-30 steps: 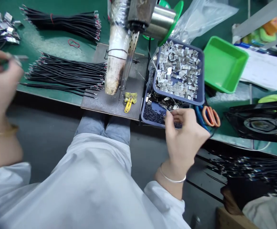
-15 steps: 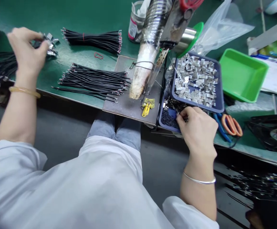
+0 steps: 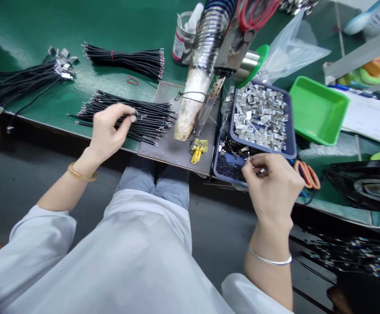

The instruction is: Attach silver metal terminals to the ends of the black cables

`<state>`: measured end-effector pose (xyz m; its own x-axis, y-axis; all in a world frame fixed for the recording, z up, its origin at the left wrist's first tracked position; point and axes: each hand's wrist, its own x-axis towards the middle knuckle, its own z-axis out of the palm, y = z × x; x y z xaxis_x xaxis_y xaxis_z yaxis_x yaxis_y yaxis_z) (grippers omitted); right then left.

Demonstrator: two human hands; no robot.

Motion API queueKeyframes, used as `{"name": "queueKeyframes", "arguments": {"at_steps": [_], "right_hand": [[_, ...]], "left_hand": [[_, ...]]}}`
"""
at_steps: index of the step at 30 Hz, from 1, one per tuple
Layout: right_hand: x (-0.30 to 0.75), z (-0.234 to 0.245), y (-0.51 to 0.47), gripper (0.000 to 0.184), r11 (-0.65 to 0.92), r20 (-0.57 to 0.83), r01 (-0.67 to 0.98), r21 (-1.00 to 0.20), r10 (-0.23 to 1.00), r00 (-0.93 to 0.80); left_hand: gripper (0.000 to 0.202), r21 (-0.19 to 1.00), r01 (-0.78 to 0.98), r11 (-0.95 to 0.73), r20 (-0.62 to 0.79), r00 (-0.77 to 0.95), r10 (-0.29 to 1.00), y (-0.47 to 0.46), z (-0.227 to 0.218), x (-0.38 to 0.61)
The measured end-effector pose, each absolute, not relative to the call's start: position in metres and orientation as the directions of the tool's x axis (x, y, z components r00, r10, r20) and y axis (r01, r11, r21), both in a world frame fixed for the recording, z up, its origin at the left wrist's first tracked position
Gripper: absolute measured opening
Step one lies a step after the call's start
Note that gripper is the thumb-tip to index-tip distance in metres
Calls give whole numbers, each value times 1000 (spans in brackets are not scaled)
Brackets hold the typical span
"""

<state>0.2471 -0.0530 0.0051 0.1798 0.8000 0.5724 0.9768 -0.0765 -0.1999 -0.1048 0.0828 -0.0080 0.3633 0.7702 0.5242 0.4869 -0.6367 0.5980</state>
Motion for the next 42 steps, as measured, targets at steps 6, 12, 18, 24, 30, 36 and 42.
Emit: {"name": "queueKeyframes", "arguments": {"at_steps": [6,12,18,24,30,36,42], "right_hand": [[206,19,-66,21,252,810,879,-406,544,218],[142,9,-75,17,293,845,898,-328,517,140],[126,-10,-67,14,396,766,728,-559,582,272],[131,-14,-70,10,382,657,612,-692,685,316],[134,-15,-71,6,327,565,533,-780,735,375],[133,-18,-72,11,433,666,552,-713,665,338],[134,-14,-73,9,377,509,382,-844,787,348]], "left_hand": [[17,682,455,-572,568,163,807,41,51,-86],[11,960,62,-274,251,249,935,-3,18,-38],[26,961,-221,166,-60,423,904,-11,-3,-9],[32,952,-184,246,-140,452,881,-9,0,-5],[20,960,-157,233,-133,476,869,-7,-7,-5],[25,952,-177,250,-143,464,874,-6,-6,-5],[32,952,-237,196,-79,426,901,-5,-12,-7]]}}
